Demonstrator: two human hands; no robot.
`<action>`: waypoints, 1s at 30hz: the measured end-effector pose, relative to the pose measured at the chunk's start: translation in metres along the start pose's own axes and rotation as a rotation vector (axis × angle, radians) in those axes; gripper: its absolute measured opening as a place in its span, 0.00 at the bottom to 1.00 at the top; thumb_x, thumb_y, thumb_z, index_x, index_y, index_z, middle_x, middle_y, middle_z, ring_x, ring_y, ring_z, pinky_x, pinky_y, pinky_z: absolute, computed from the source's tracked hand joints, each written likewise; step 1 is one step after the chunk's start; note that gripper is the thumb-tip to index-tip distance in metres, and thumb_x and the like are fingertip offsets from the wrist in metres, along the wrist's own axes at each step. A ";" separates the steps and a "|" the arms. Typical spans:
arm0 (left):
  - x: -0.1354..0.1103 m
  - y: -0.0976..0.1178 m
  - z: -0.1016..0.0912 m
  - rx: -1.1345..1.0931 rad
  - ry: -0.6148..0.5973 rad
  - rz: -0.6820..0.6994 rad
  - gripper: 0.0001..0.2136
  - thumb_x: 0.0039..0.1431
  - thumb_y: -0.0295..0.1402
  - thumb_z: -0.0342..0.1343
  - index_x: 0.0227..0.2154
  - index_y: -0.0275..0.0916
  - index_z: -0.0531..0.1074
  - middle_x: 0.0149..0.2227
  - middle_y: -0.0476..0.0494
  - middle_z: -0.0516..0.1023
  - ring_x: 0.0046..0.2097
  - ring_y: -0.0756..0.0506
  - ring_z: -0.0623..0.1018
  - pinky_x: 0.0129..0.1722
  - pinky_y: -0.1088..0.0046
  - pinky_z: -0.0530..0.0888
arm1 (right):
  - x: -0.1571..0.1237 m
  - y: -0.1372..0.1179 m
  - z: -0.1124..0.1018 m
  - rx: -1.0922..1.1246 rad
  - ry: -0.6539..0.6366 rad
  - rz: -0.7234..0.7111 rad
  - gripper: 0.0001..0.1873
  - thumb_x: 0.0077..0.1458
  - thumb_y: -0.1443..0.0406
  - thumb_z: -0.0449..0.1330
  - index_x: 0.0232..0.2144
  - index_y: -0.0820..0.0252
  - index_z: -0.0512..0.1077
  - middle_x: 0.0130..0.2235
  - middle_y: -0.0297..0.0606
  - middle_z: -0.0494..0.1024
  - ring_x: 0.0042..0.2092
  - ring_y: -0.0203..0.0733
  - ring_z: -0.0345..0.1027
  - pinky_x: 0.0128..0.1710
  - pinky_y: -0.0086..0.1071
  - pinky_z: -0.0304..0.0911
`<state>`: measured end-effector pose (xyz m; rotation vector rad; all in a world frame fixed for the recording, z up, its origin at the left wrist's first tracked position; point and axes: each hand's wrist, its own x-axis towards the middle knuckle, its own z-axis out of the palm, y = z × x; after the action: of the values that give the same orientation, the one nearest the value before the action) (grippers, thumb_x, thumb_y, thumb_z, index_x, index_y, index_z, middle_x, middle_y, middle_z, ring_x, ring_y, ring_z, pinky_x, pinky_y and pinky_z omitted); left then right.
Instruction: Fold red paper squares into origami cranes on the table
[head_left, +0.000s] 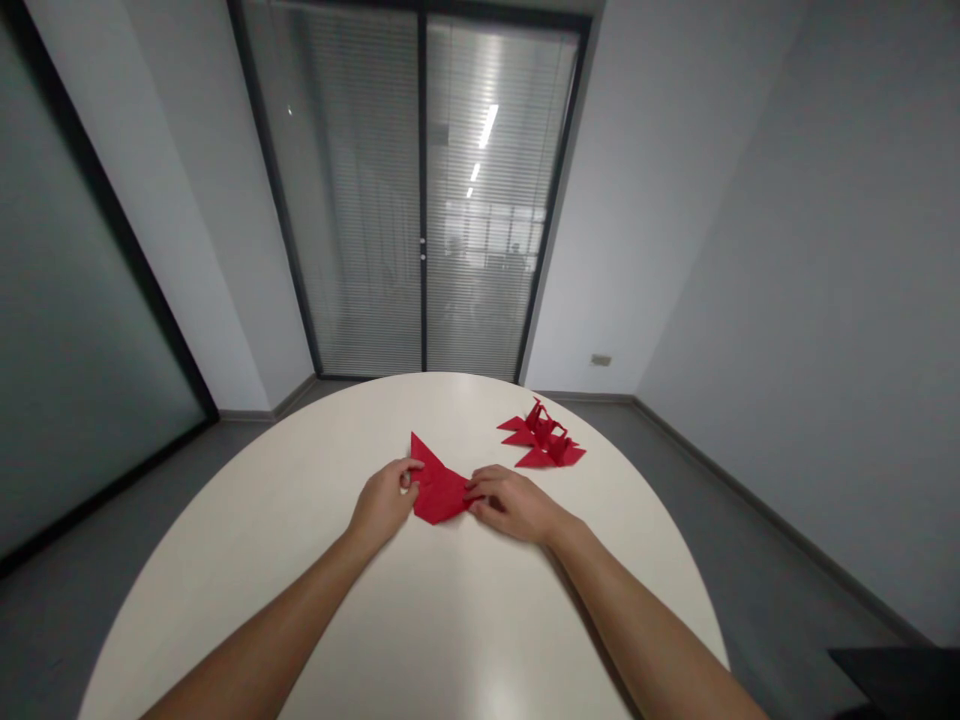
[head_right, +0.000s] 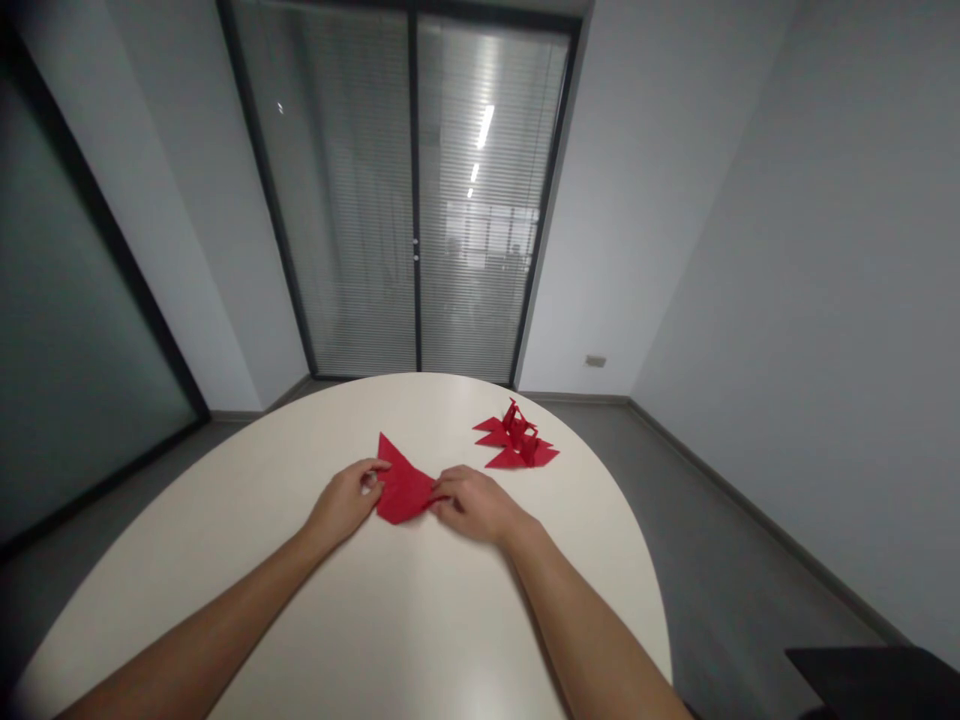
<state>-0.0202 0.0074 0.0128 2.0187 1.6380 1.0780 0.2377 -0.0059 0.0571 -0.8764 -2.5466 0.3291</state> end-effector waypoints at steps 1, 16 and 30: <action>0.000 -0.001 0.000 0.041 0.001 0.019 0.15 0.55 0.23 0.55 0.45 0.38 0.77 0.40 0.43 0.82 0.40 0.44 0.79 0.45 0.67 0.74 | 0.000 0.000 0.000 -0.002 0.001 0.004 0.13 0.64 0.65 0.55 0.43 0.59 0.79 0.47 0.43 0.80 0.52 0.47 0.71 0.53 0.37 0.65; -0.007 0.007 0.001 0.123 -0.126 0.254 0.15 0.61 0.24 0.53 0.48 0.39 0.76 0.53 0.39 0.78 0.54 0.40 0.77 0.57 0.60 0.71 | 0.000 0.010 0.007 -0.074 0.058 0.252 0.13 0.68 0.62 0.52 0.41 0.61 0.75 0.38 0.42 0.78 0.40 0.43 0.70 0.40 0.32 0.60; -0.011 0.020 -0.002 0.109 -0.217 0.283 0.06 0.63 0.29 0.52 0.30 0.40 0.72 0.43 0.42 0.79 0.49 0.41 0.76 0.50 0.65 0.71 | 0.003 0.018 0.023 -0.020 0.134 0.377 0.20 0.65 0.62 0.55 0.58 0.57 0.68 0.41 0.43 0.78 0.41 0.44 0.72 0.43 0.34 0.62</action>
<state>-0.0082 -0.0088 0.0232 2.3994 1.3583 0.8333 0.2347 0.0074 0.0317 -1.3416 -2.2579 0.3432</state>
